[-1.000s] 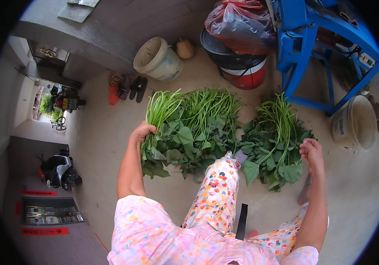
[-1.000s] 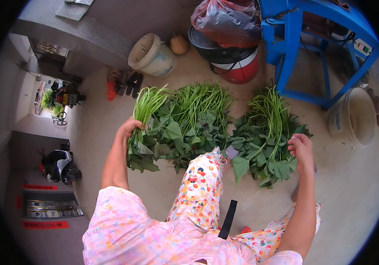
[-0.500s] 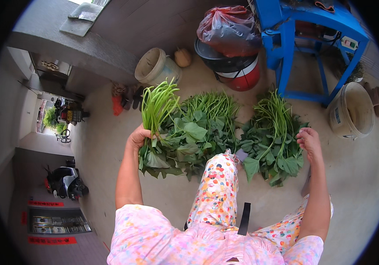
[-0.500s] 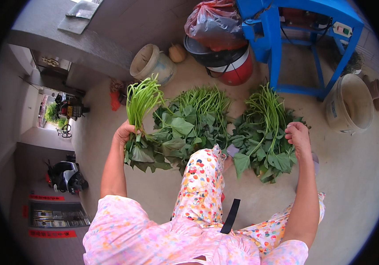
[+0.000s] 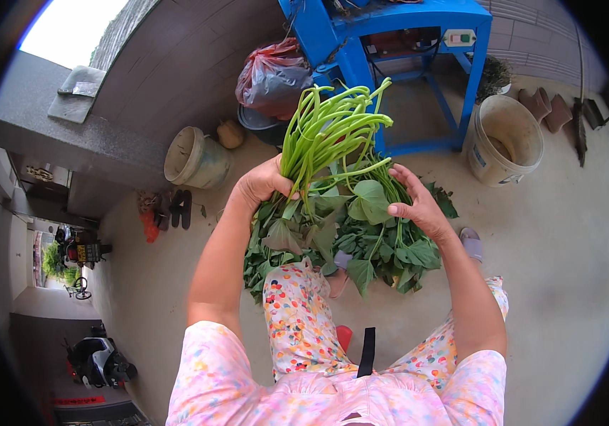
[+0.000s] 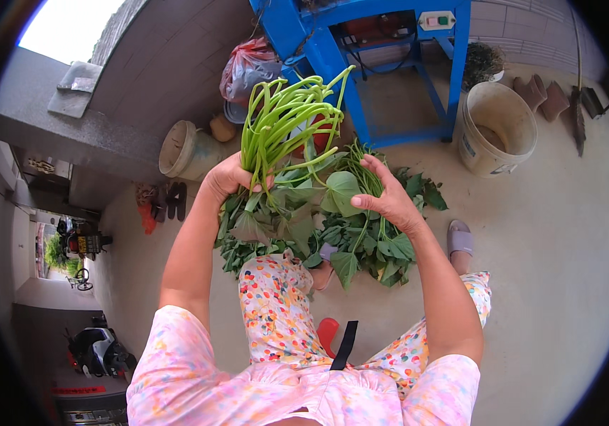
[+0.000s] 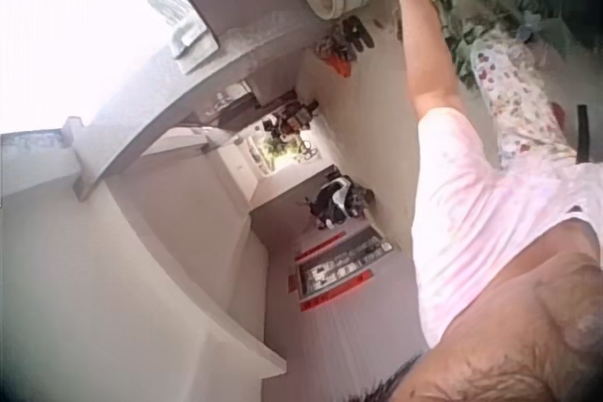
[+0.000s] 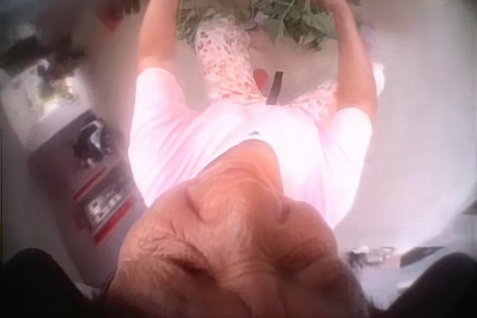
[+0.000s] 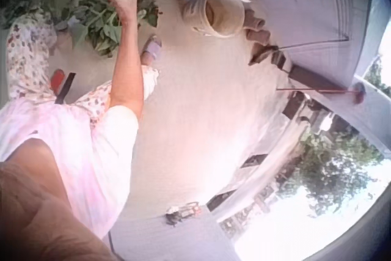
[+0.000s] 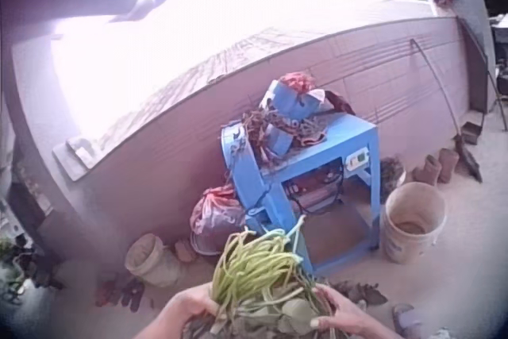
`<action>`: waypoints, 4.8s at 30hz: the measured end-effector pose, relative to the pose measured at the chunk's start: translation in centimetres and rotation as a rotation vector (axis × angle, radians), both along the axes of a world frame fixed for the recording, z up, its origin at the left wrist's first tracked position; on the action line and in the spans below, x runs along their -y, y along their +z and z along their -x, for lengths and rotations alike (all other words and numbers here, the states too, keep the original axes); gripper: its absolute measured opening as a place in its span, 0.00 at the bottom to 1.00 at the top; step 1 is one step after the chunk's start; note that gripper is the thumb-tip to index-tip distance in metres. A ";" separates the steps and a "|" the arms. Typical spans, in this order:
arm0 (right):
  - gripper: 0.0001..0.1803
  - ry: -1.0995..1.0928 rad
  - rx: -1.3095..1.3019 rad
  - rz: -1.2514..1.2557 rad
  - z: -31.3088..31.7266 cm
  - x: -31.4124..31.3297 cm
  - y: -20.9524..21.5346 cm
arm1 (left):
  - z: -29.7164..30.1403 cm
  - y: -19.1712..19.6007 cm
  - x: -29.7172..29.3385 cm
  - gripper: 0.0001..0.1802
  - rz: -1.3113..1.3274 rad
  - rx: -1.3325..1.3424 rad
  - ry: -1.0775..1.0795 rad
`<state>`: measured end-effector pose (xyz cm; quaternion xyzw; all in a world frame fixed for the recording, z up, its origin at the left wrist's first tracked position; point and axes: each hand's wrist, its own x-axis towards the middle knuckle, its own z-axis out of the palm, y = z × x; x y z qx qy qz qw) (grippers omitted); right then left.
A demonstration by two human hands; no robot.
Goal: The person sits on a low stool and repeatedly picks up bunches of leafy green vegetables from a pile on the floor. They separate stems and leaves by hand, then place the sorted portions back onto the floor in separate piles.
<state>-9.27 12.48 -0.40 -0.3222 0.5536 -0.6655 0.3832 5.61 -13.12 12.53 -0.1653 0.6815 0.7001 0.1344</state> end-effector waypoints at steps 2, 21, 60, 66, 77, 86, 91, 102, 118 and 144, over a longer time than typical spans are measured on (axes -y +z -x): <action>0.61 -0.006 -0.022 0.058 0.4 -0.7 0.4 | 3.1 -1.8 -3.0 0.22 0.023 -0.035 -0.061; 0.20 -0.398 0.605 0.229 -0.6 -1.3 1.6 | 5.7 -9.7 -15.6 0.35 -0.561 -0.097 0.159; 0.15 -0.935 0.480 0.214 5.8 -9.1 -0.3 | 5.6 -11.7 -9.2 0.09 -0.331 -0.040 0.595; 0.11 -0.945 0.646 0.476 6.9 -13.2 0.4 | 3.9 -12.0 -7.4 0.10 -0.181 -0.141 0.626; 0.08 -0.650 1.019 0.663 8.5 -15.9 -1.0 | 4.2 -10.0 -8.0 0.12 -0.323 -0.110 0.450; 0.10 -0.638 0.948 0.542 7.9 -14.4 -0.3 | 4.8 -10.7 -8.2 0.12 -0.498 -0.056 0.392; 0.10 -0.771 0.784 0.386 7.2 -13.2 0.5 | 4.8 -11.7 -8.0 0.11 -0.670 -0.017 0.320; 0.09 -0.719 0.575 0.115 5.8 -10.6 2.1 | 5.1 -12.1 -8.8 0.16 -0.764 -0.037 0.322; 0.07 -0.867 -0.033 -0.309 5.4 -8.0 0.6 | 5.7 -11.7 -10.2 0.10 -0.630 -0.050 0.348; 0.07 -0.565 0.486 -0.199 -0.1 -1.7 0.4 | 6.8 -12.7 -12.8 0.12 -0.555 0.031 0.475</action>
